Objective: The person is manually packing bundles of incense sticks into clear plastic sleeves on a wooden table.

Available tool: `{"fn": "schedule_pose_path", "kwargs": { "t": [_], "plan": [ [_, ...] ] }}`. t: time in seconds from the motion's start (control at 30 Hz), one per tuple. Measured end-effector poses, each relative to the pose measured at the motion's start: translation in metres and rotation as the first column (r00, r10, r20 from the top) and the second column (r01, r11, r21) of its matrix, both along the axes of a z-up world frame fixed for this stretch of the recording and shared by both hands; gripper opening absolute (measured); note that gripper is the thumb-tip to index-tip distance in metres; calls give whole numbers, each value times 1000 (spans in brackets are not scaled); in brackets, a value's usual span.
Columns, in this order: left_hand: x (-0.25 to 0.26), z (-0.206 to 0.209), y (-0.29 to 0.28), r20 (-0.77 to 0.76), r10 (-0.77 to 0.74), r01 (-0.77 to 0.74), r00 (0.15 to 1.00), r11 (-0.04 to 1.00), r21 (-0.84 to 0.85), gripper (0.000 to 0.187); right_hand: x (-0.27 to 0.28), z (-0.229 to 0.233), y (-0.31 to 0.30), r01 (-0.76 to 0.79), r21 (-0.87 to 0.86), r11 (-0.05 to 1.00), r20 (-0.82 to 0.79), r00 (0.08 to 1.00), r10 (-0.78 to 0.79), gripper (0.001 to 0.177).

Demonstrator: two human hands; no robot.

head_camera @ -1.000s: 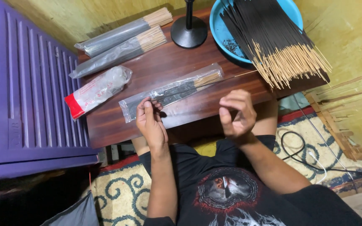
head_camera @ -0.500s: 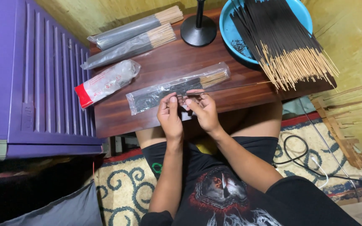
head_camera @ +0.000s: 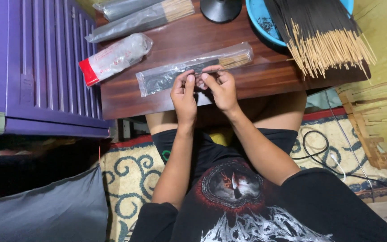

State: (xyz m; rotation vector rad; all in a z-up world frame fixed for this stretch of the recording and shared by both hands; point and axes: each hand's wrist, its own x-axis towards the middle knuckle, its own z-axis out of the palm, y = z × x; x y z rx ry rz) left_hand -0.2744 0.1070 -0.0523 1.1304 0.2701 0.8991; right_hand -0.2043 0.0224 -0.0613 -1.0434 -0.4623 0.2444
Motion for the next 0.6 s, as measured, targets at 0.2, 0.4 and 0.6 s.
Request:
{"fn": "schedule_pose_path", "kwargs": {
  "t": [0.2, 0.4, 0.6],
  "plan": [
    [1, -6, 1, 13, -12, 11, 1000, 999, 46, 19, 10, -12, 1, -31, 5, 1000, 68, 997, 30, 18],
    [1, -4, 2, 14, -10, 10, 1000, 1000, 25, 16, 10, -3, -6, -60, 18, 998, 73, 996, 59, 18],
    [-14, 9, 1, -91, -163, 173, 982, 977, 122, 24, 0, 10, -16, -152, -80, 985, 50, 987, 156, 13]
  ]
}}
